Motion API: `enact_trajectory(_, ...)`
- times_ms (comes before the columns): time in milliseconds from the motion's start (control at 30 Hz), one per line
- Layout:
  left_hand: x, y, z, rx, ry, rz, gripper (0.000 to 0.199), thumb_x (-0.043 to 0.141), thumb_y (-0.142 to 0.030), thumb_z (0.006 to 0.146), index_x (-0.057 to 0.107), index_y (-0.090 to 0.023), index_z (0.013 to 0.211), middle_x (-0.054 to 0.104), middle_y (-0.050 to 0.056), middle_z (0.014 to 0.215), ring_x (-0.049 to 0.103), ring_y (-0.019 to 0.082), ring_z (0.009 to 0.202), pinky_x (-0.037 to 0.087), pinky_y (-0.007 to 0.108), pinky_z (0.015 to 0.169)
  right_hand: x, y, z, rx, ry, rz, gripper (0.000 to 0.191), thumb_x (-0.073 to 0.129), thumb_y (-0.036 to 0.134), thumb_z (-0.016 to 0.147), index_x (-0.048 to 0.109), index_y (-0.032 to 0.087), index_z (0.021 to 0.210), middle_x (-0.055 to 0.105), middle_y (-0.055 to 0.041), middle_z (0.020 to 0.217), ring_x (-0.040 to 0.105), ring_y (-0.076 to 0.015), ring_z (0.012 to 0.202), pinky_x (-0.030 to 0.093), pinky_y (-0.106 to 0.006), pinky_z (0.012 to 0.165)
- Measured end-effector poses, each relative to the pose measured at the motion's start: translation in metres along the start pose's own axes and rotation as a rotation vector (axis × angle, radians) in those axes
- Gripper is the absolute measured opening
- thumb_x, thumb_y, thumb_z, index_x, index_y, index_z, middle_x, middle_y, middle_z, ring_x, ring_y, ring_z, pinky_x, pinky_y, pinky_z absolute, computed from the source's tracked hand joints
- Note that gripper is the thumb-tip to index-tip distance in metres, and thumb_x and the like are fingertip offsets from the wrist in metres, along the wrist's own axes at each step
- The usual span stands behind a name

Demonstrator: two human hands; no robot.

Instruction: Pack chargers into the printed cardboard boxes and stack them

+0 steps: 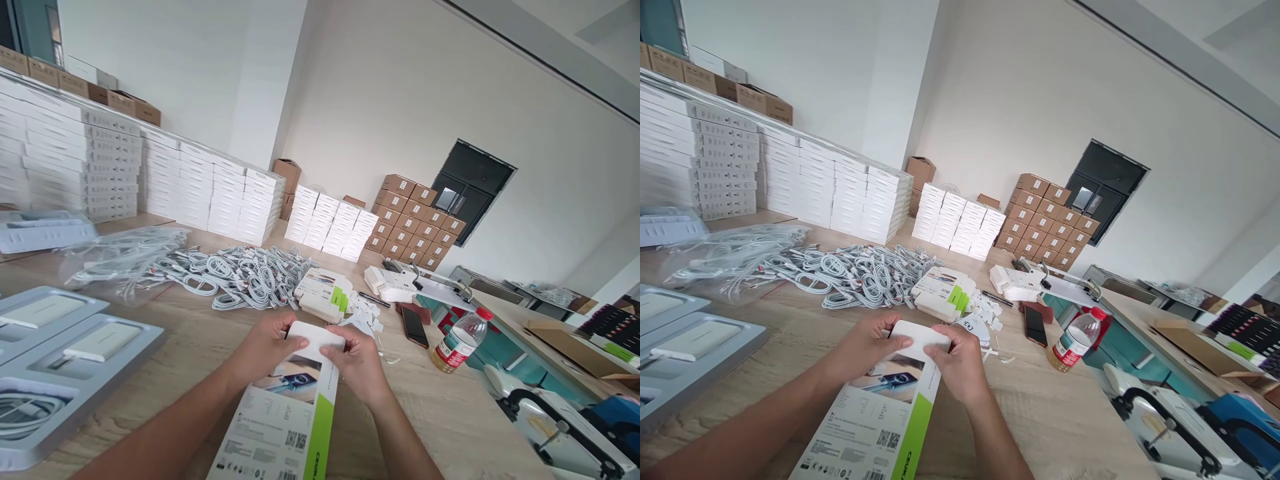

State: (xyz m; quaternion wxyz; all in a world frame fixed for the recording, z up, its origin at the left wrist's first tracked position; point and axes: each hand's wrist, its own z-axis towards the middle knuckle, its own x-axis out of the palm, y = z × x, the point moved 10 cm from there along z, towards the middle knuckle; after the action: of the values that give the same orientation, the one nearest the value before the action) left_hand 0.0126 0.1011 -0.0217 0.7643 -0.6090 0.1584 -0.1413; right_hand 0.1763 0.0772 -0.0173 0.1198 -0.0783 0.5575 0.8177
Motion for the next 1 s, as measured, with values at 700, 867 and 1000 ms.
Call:
enact_trajectory(700, -0.009, 0.009, 0.007, -0.017, -0.004, 0.092, 0.032, 0.072, -0.046, 0.071, 0.057, -0.017, 0.068, 0.056, -0.004, 0.064, 0.05, 0.013, 0.059, 0.036, 0.023, 0.056, 0.011, -0.007, 0.0, 0.178, 0.119, 0.296, 0.035, 0.083, 0.045, 0.066, 0.075, 0.021, 0.09, 0.074, -0.0016, 0.082, 0.064, -0.0171, 0.069, 0.049, -0.029, 0.065)
enact_trajectory(867, -0.01, 0.008, 0.005, -0.067, -0.02, -0.076, 0.029, 0.077, -0.041, 0.067, 0.062, -0.016, 0.07, 0.06, -0.003, 0.064, 0.053, 0.014, 0.059, 0.038, 0.024, 0.058, 0.006, -0.007, 0.003, 0.133, 0.046, 0.224, 0.034, 0.078, 0.05, 0.071, 0.077, 0.02, 0.088, 0.074, -0.0025, 0.076, 0.063, -0.0176, 0.066, 0.049, -0.03, 0.062)
enact_trajectory(1000, 0.013, 0.008, -0.009, -0.273, 0.101, -0.566, 0.041, 0.071, -0.053, 0.07, 0.069, -0.019, 0.092, 0.071, 0.005, 0.076, 0.065, 0.024, 0.071, 0.048, 0.033, 0.067, -0.006, -0.013, 0.006, 0.121, -0.069, 0.346, 0.035, 0.077, 0.049, 0.073, 0.075, 0.021, 0.094, 0.075, -0.003, 0.081, 0.066, -0.0189, 0.071, 0.051, -0.032, 0.068)
